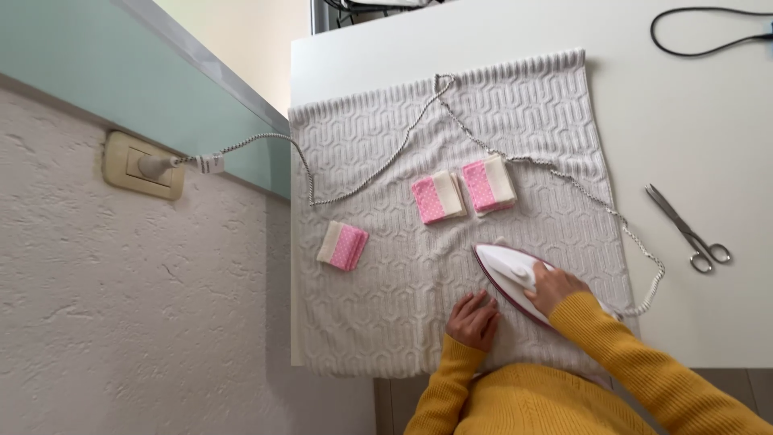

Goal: Ironing small rectangular pieces of fabric on a table.

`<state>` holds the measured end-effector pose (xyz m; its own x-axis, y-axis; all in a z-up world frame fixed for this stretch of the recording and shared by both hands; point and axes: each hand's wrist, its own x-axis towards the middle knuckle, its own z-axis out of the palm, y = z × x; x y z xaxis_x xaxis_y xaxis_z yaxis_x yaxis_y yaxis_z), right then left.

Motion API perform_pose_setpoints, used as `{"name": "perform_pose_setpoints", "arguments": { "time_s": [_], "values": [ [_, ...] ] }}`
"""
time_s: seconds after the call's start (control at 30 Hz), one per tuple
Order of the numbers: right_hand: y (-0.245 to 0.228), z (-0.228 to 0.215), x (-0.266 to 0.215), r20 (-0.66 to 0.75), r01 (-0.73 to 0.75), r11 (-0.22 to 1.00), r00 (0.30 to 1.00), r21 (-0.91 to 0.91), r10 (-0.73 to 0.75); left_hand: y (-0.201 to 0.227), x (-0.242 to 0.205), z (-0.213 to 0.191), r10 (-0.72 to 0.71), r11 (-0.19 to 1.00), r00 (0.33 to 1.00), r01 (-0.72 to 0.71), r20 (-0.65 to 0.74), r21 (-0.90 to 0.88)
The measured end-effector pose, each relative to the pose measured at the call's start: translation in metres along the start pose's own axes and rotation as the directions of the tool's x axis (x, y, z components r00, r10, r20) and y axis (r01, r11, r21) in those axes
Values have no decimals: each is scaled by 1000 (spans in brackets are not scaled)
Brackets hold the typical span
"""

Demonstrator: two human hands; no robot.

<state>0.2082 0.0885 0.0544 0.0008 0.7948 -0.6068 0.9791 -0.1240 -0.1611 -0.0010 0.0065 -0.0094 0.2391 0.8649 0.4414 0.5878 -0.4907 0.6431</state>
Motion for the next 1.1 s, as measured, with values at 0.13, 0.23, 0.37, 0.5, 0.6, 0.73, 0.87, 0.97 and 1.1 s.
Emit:
{"name": "perform_pose_setpoints", "arguments": {
  "time_s": [0.13,0.23,0.37,0.5,0.6,0.73,0.87,0.97,1.1],
  "values": [
    [-13,-14,-7,12,-15,1000,1000,11,15,11,2,-9,-23,1000,999,24,23,-11],
    [-3,-15,-20,27,-34,999,999,14,34,2,-6,3,-9,1000,1000,9,1,-3],
    [-3,1,-9,-51,3,1000,999,8,-2,11,-1,-9,-26,1000,1000,26,11,-13],
    [3,0,-8,26,-15,1000,1000,4,15,3,-2,-2,-13,1000,1000,13,14,-12],
    [-12,-15,-7,66,-45,999,997,-10,46,3,-1,-3,-5,1000,1000,5,14,6],
    [-9,-6,6,57,-20,1000,998,18,18,3,-7,0,-13,1000,1000,13,24,13],
    [-1,-17,1,-40,-55,998,998,14,55,-4,6,0,-1,1000,1000,0,17,9],
    [1,-28,-2,14,-76,995,997,61,75,-28,15,12,-25,999,998,23,61,28],
    [16,-25,0,15,-90,993,996,83,89,-37,64,9,-177,971,982,185,-65,149]
  ]
}}
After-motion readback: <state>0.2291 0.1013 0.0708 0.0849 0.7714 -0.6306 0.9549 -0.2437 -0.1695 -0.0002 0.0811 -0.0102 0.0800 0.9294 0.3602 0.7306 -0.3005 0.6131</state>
